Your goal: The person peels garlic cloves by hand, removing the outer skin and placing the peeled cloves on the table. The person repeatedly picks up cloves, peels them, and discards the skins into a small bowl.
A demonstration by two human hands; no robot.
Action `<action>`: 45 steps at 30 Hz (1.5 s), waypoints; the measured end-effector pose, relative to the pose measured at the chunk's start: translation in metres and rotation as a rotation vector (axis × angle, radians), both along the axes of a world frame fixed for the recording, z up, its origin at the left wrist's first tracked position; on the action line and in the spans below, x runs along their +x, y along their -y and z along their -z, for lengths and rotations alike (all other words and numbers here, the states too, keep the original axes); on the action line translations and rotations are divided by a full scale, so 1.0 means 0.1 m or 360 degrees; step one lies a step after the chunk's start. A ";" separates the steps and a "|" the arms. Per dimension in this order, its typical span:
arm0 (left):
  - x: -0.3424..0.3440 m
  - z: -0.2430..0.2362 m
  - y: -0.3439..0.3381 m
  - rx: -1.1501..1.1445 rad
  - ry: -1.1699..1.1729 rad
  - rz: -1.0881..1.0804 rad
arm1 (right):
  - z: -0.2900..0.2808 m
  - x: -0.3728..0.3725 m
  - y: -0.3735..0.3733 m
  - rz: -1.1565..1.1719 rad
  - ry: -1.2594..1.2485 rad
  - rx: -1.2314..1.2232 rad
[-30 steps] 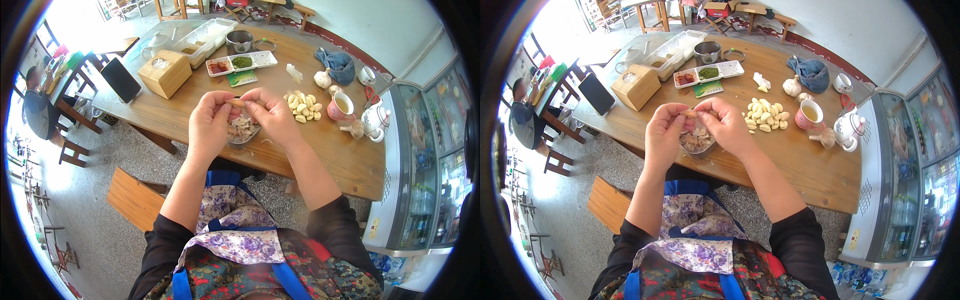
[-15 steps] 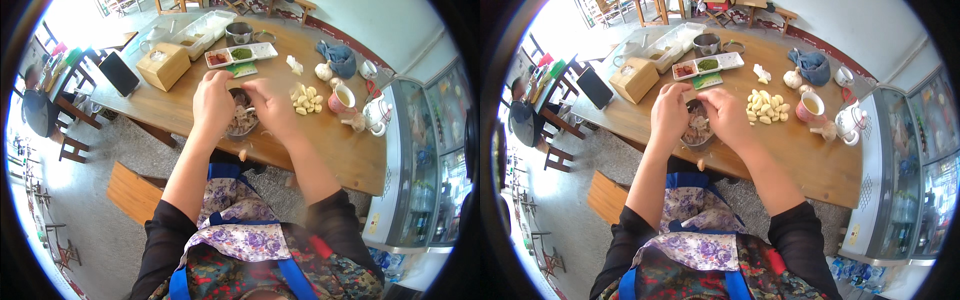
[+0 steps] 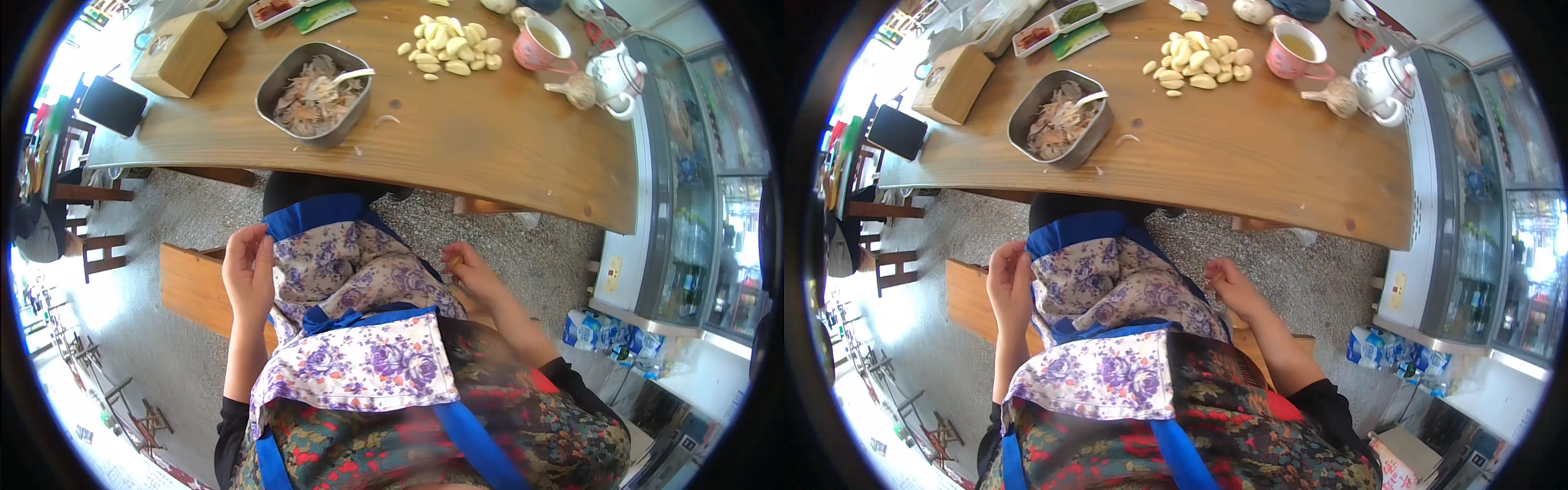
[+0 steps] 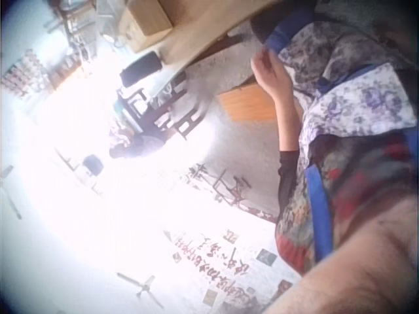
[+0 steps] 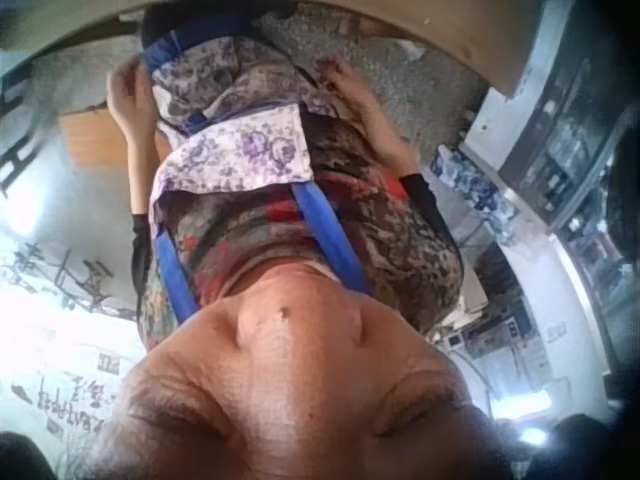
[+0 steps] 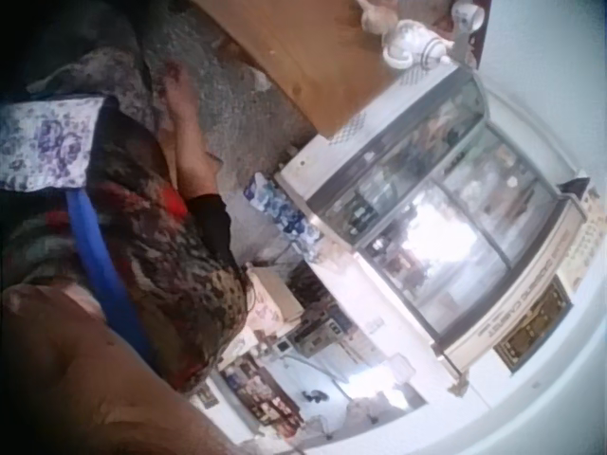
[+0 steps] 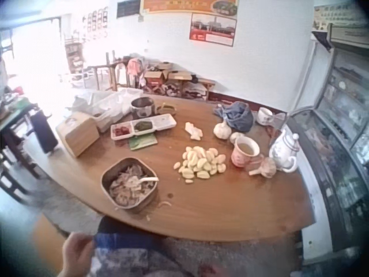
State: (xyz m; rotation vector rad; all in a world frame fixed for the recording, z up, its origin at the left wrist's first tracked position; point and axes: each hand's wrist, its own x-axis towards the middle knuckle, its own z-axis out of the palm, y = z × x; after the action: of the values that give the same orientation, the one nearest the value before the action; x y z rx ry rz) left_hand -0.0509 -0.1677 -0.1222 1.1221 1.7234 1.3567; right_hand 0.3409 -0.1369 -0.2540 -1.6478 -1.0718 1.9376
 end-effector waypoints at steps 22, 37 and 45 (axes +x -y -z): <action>0.72 -0.47 -0.17 0.0243 -0.0745 0.0639 | -1.50 -1.56 -0.39 -0.0428 -0.0023 0.1899; 0.55 -1.13 -1.05 0.0618 -0.0222 0.0314 | -2.31 -1.86 -1.30 -0.0217 -0.0128 0.2570; 0.47 -1.26 -1.51 0.0600 0.0169 0.0264 | -2.50 -1.98 -1.81 -0.0315 -0.0258 0.2251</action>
State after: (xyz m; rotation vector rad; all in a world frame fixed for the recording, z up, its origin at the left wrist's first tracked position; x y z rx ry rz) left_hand -0.0041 -0.0168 0.0036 1.3365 1.2994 1.6442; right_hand 0.1430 0.0441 -0.0043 -0.5659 -1.8781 0.8082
